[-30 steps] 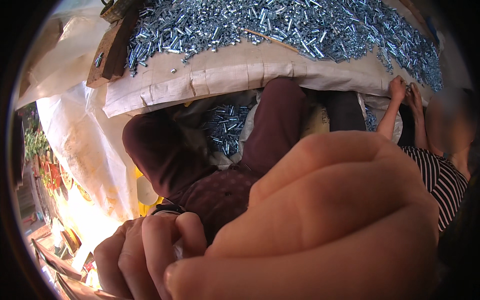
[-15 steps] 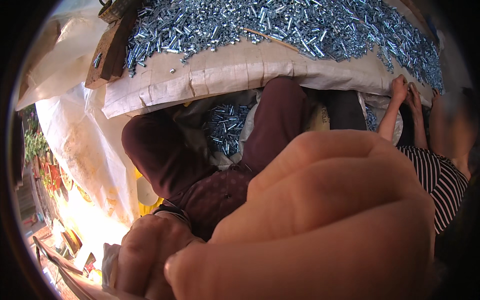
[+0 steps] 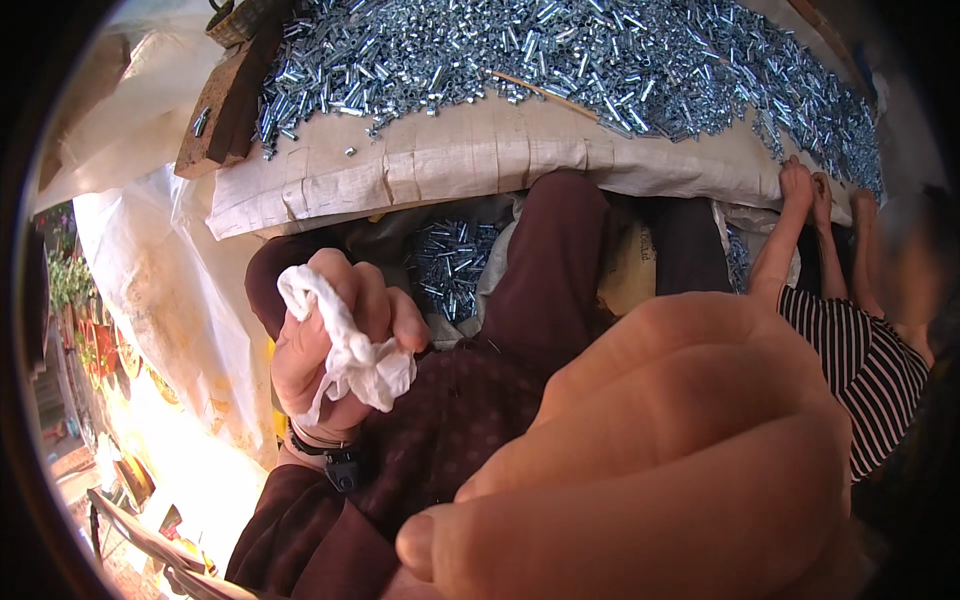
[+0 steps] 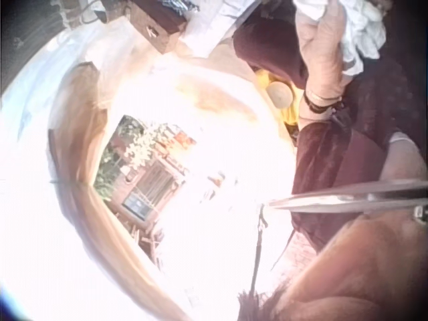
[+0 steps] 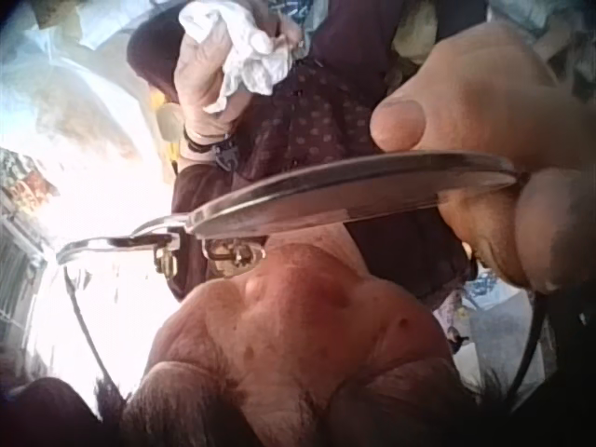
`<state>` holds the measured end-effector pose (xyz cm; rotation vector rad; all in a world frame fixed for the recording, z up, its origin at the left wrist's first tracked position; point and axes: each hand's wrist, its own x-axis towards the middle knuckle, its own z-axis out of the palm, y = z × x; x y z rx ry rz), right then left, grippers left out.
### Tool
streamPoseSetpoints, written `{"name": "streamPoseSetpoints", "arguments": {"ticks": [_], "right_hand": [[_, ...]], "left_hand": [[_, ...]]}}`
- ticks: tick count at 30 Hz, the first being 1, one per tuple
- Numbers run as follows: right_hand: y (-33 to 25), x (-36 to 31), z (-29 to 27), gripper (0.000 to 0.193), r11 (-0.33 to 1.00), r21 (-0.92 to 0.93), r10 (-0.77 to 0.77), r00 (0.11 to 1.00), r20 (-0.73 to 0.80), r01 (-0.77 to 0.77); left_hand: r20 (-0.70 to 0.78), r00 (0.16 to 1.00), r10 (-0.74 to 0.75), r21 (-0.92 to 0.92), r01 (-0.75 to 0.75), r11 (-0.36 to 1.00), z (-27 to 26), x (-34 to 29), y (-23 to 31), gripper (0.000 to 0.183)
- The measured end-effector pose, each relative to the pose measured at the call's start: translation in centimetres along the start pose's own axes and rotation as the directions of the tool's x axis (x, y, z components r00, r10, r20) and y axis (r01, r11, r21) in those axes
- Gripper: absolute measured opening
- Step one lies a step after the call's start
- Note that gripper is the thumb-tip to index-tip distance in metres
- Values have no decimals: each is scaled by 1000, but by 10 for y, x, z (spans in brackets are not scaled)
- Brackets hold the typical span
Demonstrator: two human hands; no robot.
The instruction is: Inspecting and sorting small metal components on a workbench.
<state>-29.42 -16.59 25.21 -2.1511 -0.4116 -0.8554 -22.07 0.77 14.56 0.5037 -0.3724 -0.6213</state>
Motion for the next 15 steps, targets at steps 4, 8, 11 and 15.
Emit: {"name": "streamPoseSetpoints", "arguments": {"ticks": [4,8,11,15], "right_hand": [[13,0,-7,33,929,304,-188,977,-102,211],[8,-13,-21,34,991,-26,-129,990,-61,128],[12,-14,-22,35,947,316,-14,991,-134,56],[14,0,-13,37,867,454,-115,970,-214,203]], "left_hand": [[-327,927,-184,6,197,980,-19,13,-10,29],[-347,917,-199,-17,206,978,-22,14,-13,34],[-274,942,-195,-59,186,981,-26,17,-13,40],[-246,946,-211,-75,198,977,-35,16,-17,45]]}}
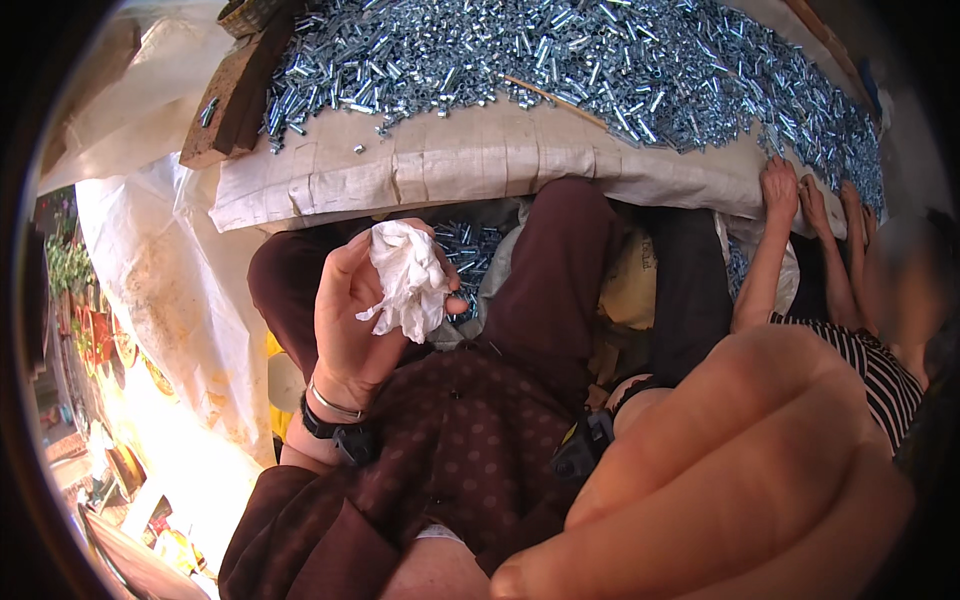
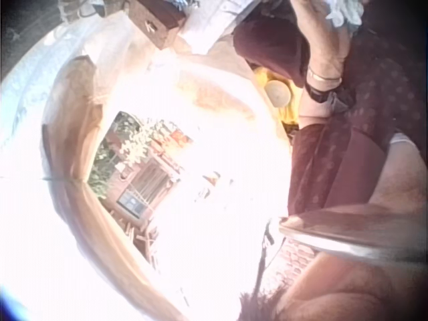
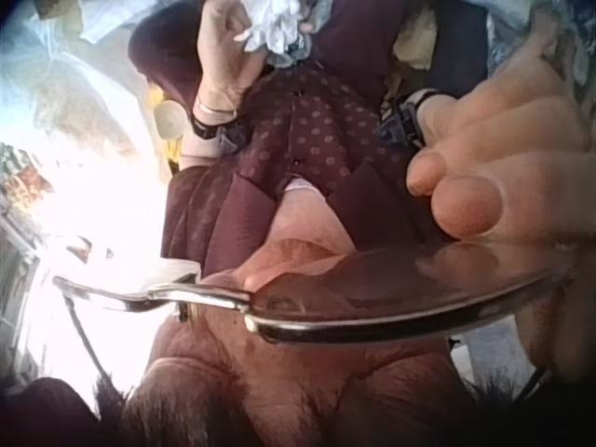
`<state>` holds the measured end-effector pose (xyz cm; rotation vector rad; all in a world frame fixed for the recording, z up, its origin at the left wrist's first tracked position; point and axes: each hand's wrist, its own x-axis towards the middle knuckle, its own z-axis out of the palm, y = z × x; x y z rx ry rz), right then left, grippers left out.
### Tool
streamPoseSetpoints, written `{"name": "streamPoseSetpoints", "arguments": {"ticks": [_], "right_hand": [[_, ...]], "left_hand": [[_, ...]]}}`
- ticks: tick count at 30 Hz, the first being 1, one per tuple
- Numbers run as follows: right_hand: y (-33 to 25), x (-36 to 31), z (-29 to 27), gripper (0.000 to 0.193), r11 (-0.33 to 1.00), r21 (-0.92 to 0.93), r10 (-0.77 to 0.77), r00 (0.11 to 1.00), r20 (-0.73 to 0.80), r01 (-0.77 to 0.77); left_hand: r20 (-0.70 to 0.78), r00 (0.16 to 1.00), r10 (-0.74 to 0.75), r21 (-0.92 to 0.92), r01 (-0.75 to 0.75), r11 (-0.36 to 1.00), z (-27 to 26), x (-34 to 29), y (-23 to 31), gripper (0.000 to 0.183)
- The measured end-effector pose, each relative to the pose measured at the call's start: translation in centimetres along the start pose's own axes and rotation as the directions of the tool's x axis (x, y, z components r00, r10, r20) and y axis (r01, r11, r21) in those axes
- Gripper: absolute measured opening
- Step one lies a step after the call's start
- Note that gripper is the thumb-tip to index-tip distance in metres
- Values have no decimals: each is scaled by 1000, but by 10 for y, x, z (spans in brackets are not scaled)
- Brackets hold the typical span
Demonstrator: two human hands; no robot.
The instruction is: Inspecting and sorting small metal components on a workbench.
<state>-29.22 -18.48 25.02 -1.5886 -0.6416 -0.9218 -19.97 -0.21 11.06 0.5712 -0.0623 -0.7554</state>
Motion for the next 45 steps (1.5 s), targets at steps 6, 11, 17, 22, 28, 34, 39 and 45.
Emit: {"name": "streamPoseSetpoints", "arguments": {"ticks": [6,11,17,22,28,34,39,45], "right_hand": [[-5,4,3,39,997,-79,-23,996,-81,17],[-8,3,-2,40,989,-142,-71,980,-186,45],[-22,-2,-10,42,973,-223,-129,943,-306,61],[-29,-4,-17,43,953,-286,-216,893,-395,105],[-30,-3,-29,44,910,-397,-315,819,-480,118],[-26,-9,-27,43,778,-625,-402,814,-420,62],[-19,-10,-24,41,601,-799,-469,813,-346,7],[-7,-11,-14,40,328,-942,-523,816,-247,-74]], "left_hand": [[-41,995,-94,167,99,981,5,-5,3,32],[-61,996,-69,236,82,968,18,-11,7,27],[-40,999,10,188,-3,982,10,-8,5,21],[47,998,38,161,-45,986,13,-16,7,29],[457,863,215,84,-283,956,48,-44,29,35],[734,614,289,-123,-298,947,75,-36,36,18],[732,506,456,-345,-302,889,82,-34,16,19],[764,426,485,-274,-467,841,87,-30,18,11]]}}
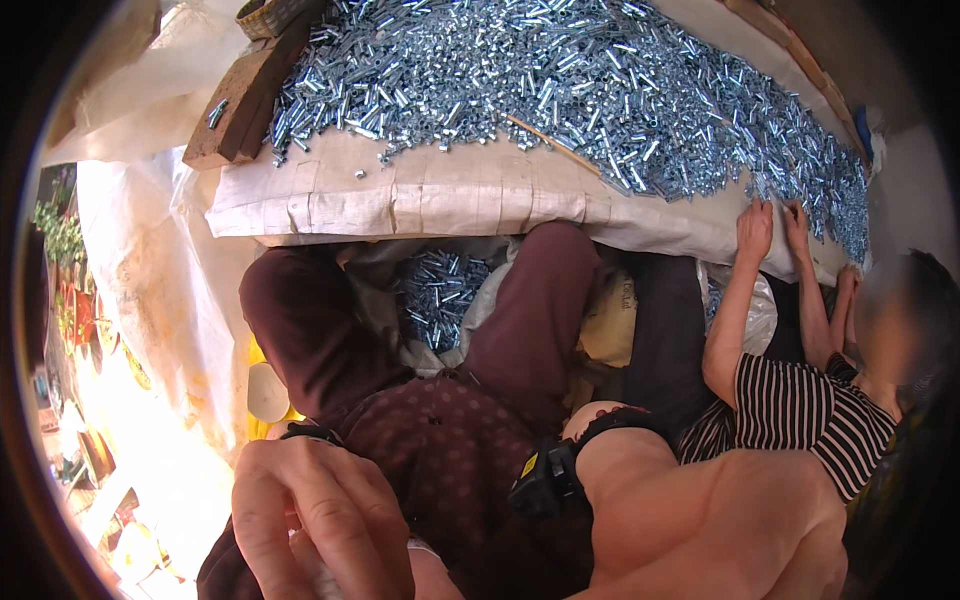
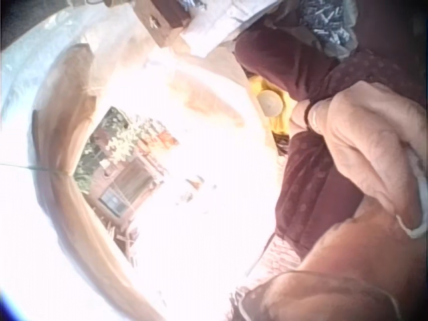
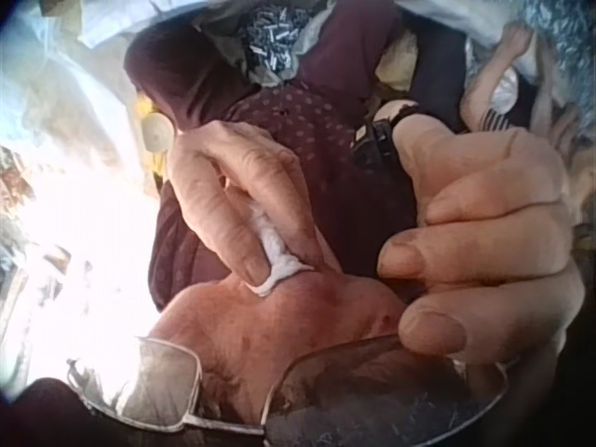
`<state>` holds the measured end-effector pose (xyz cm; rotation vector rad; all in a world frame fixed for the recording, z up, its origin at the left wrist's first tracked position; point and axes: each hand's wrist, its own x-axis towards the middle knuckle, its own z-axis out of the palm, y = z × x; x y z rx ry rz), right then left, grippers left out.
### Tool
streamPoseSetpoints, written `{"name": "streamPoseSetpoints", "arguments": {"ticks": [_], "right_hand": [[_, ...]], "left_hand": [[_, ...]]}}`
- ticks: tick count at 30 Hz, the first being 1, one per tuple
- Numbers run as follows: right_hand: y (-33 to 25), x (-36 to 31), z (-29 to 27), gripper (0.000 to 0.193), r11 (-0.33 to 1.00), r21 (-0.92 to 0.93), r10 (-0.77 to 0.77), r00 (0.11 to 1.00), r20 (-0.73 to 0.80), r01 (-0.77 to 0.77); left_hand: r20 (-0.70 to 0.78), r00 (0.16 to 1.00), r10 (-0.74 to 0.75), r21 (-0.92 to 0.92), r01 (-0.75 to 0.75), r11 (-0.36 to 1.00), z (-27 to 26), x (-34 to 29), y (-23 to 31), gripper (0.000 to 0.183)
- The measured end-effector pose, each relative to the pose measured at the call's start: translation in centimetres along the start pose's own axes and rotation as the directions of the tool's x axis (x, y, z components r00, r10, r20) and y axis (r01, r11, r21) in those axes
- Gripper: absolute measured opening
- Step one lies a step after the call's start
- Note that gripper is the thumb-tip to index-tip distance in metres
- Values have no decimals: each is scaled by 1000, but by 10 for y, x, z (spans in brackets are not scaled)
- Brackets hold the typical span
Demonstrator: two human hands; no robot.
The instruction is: Inspecting and sorting small metal components on a workbench.
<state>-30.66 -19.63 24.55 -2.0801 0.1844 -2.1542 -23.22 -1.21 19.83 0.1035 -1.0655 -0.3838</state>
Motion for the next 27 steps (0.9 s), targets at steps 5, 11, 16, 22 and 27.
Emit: {"name": "streamPoseSetpoints", "arguments": {"ticks": [5,11,16,22,27], "right_hand": [[-1,-11,5,39,972,-221,-71,997,16,73],[12,-16,-6,38,877,-445,-149,984,101,179],[12,-19,-8,37,818,-521,-185,969,164,244],[6,-12,-8,38,788,-525,-217,943,252,322],[-10,-13,10,38,763,-541,-218,929,299,353]], "left_hand": [[-23,999,27,85,-25,996,-1,-5,2,10],[-41,997,69,210,-59,976,6,-1,9,10],[-166,986,-36,262,79,962,12,-3,15,10],[11,999,43,292,-44,955,-6,-21,9,22],[-16,999,46,258,-41,965,-10,-16,1,18]]}}
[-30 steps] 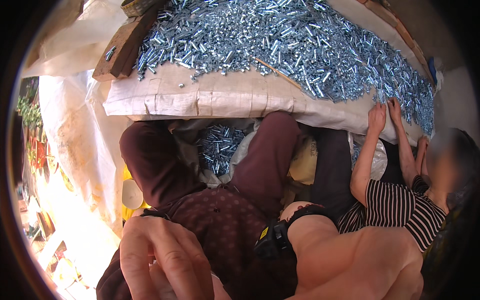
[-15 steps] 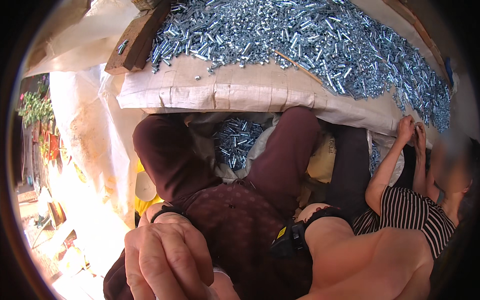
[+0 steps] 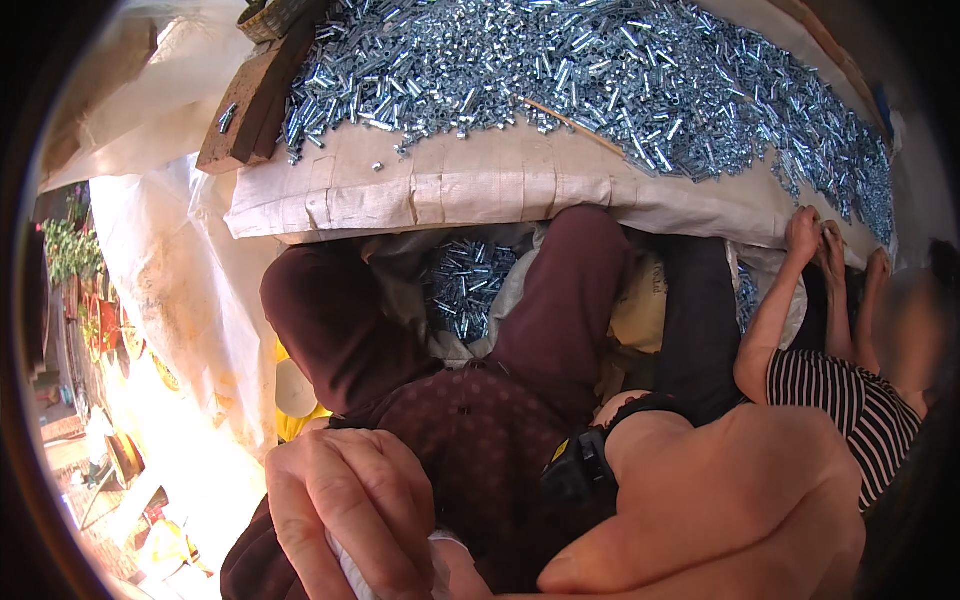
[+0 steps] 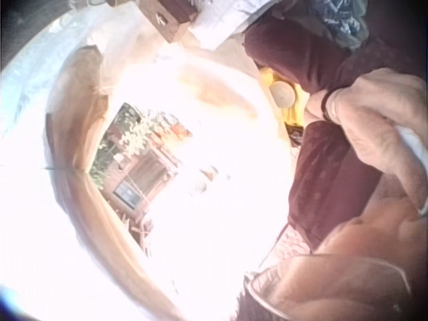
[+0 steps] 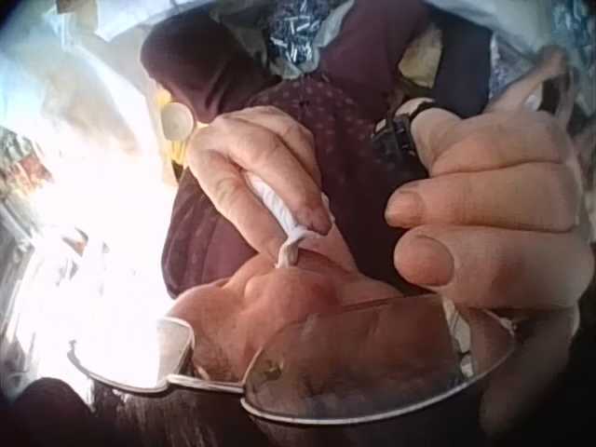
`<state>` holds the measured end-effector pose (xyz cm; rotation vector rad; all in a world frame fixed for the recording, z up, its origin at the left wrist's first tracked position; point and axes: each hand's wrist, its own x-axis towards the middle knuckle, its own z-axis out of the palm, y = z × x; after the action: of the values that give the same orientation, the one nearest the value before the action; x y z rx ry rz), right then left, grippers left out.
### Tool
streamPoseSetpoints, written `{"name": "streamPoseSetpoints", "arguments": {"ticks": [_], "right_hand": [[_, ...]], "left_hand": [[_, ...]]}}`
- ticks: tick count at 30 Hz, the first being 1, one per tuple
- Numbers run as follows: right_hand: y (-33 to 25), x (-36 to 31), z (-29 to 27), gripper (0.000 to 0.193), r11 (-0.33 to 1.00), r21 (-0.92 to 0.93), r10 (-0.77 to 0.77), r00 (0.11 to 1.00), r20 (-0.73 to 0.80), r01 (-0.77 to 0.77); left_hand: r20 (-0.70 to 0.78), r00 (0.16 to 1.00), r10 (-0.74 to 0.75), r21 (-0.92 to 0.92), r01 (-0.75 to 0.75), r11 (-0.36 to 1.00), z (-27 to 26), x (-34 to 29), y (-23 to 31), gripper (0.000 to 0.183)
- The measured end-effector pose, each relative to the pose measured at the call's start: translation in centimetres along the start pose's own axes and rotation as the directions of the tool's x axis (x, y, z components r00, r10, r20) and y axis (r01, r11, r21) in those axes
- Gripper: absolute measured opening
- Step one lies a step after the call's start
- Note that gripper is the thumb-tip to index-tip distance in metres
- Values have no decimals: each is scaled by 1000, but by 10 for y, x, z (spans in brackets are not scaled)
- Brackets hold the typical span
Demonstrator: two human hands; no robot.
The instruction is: Inspecting and sorting small metal components on a workbench.
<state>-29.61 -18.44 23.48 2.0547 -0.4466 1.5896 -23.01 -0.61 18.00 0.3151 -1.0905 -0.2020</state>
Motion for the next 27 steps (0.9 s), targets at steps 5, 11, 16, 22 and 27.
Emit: {"name": "streamPoseSetpoints", "arguments": {"ticks": [5,11,16,22,27], "right_hand": [[0,1,2,38,997,37,-77,994,73,75],[22,2,-8,38,983,79,-177,974,143,167],[8,9,-3,39,967,65,-256,949,184,248],[7,23,-5,39,947,27,-319,919,232,322],[3,31,-9,39,931,4,-356,904,237,365]], "left_hand": [[-54,997,56,-164,-65,984,16,9,-23,13],[-131,988,-77,-549,-8,836,36,7,-29,18],[-64,998,1,-386,-26,922,14,7,-24,18],[-8,960,-281,-281,267,922,-22,-4,-7,16],[-576,560,-596,-319,517,794,-44,-24,-9,23]]}}
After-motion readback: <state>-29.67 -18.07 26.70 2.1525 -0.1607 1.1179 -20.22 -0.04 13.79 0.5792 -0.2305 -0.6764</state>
